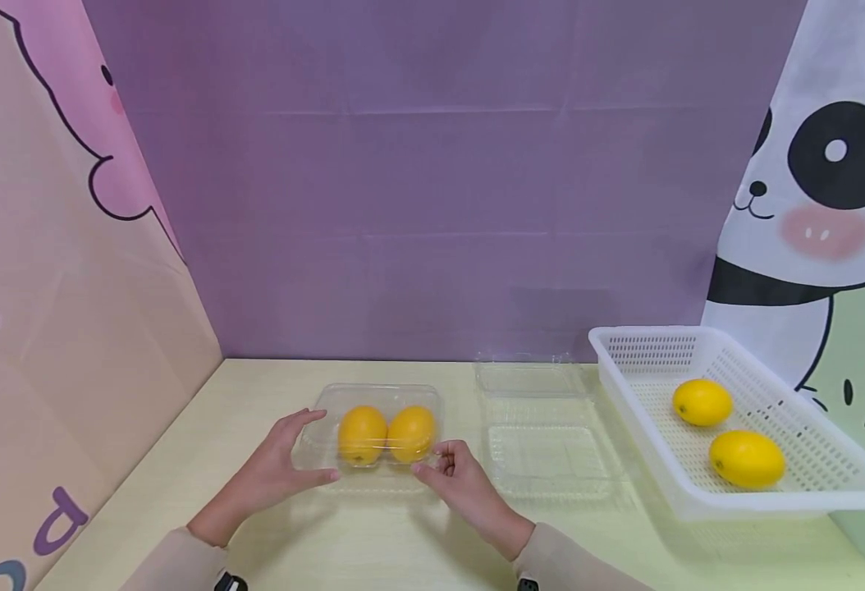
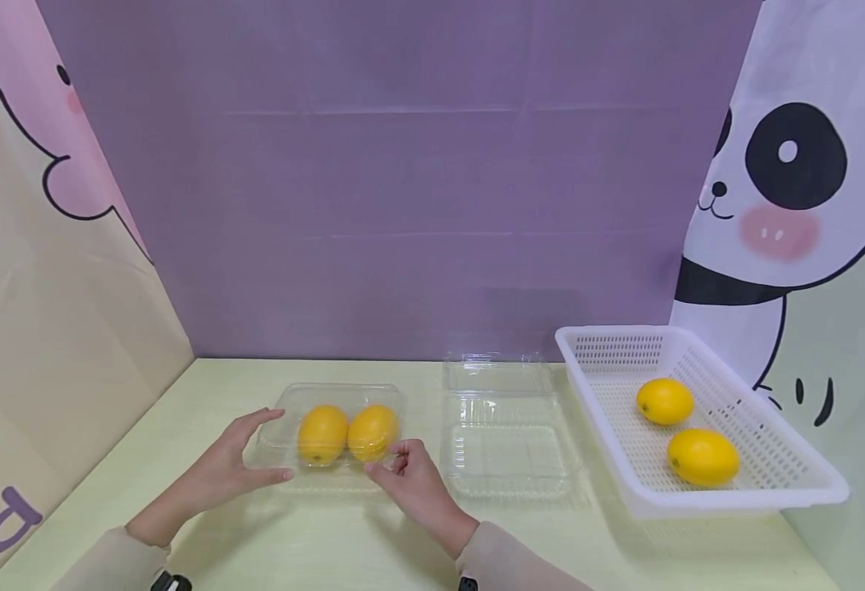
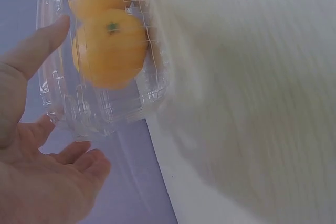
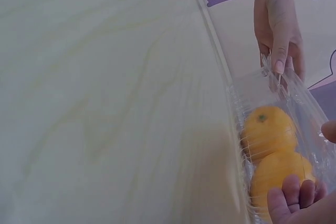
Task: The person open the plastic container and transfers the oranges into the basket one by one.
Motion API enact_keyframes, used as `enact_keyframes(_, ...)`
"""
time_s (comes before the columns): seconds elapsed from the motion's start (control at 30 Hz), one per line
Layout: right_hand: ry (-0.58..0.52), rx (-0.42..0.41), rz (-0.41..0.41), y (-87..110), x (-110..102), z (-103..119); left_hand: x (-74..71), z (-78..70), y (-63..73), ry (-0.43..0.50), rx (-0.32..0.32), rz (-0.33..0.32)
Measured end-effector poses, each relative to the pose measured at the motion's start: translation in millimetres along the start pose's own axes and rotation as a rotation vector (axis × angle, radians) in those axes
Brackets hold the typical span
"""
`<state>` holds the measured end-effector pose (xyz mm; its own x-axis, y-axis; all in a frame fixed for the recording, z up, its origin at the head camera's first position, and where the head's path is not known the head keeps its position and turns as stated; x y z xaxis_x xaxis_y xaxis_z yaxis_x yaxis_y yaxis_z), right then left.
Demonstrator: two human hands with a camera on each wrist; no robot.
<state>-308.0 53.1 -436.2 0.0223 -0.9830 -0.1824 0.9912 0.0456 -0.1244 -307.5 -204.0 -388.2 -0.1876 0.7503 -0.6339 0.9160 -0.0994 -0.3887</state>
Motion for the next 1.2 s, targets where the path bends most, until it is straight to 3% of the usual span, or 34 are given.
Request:
enact_keyframes(0.4,0.000,-0.008,0.007,-0.1,-1,0,0.1,-4.0,-4.5,-0.031,0.008,0.008)
enact_keyframes(0.77,0.056,-0.089,-0.024,-3.6,-3,-4,-2.8,-4.9,-10.8,0.003,-0.017,-0.016)
enact_keyframes(0.87,0.058,-0.089,-0.037,-3.7,-3,-4,-4.3,-4.9,-13.2,0.044,-0.042,-0.017)
enact_keyframes(1.0,0.059,-0.078,-0.050,-3.6,-3,-2,-5.8,-4.8,-16.6,0.122,-0.124,0.001)
enact_keyframes(1.2,0.074,-0.046,-0.071,-4.6,-4,-1,-7.2,-5.3,-23.4,0.139,-0.188,-0.008)
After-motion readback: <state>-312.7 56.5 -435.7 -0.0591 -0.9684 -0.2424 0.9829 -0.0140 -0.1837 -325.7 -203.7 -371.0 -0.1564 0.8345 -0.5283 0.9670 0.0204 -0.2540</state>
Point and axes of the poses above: each hand's wrist, its own y-axis away from the middle knuckle, its own x-axis out of the palm, z = x × y, the point moved 7 cm from there along -y, towards the middle knuckle, and after that the axes turned 11 degrees about -z, right-handed, at the moved point
